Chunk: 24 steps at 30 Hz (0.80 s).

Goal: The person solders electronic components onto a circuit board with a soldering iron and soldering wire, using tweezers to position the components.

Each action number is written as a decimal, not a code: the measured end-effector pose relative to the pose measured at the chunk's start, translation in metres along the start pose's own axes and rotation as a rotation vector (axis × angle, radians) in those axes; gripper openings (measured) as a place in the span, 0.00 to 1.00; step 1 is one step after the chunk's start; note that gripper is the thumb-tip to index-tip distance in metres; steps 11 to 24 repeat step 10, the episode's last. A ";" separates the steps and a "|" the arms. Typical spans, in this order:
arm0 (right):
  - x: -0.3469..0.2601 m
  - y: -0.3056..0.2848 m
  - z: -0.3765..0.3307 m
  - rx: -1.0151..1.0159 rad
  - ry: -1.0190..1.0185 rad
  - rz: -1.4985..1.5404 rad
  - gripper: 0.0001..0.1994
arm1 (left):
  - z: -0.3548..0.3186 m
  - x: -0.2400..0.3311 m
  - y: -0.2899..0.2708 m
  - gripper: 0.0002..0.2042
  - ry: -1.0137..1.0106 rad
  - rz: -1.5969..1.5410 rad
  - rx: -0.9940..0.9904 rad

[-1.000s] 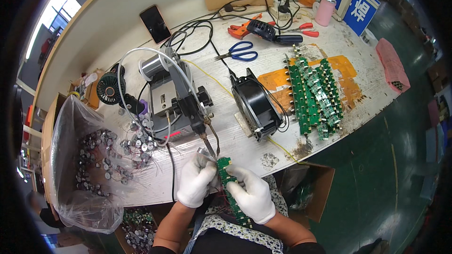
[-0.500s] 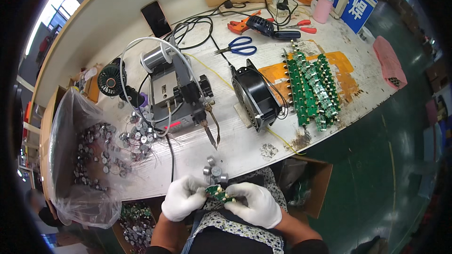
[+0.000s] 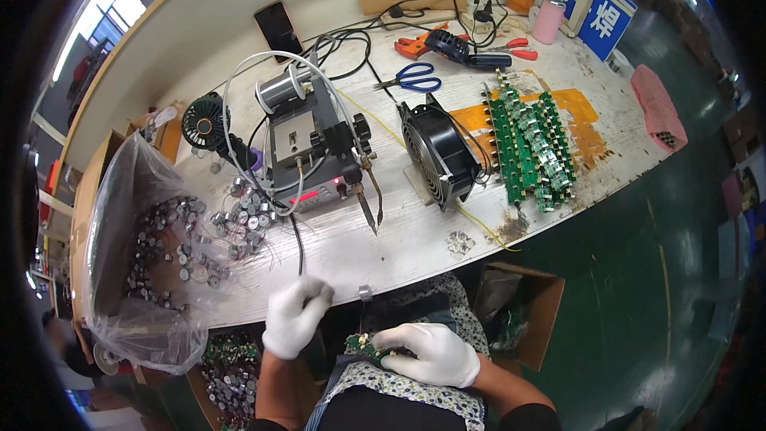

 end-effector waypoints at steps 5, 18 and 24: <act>0.009 0.003 -0.003 -0.015 0.018 0.005 0.14 | 0.036 0.041 0.030 0.07 0.264 0.374 0.120; 0.016 -0.003 -0.009 0.008 0.018 0.031 0.17 | 0.064 0.045 0.053 0.08 0.322 0.549 -0.098; 0.016 -0.003 -0.009 0.008 0.018 0.031 0.17 | 0.064 0.045 0.053 0.08 0.322 0.549 -0.098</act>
Point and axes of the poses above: each hand's wrist, its own z-axis towards the middle knuckle, its own y-axis out of the palm, x = y × z, the point moved 8 cm from there along z, towards the middle knuckle, and after that the axes turned 10 degrees about z, right-handed, at the moved point
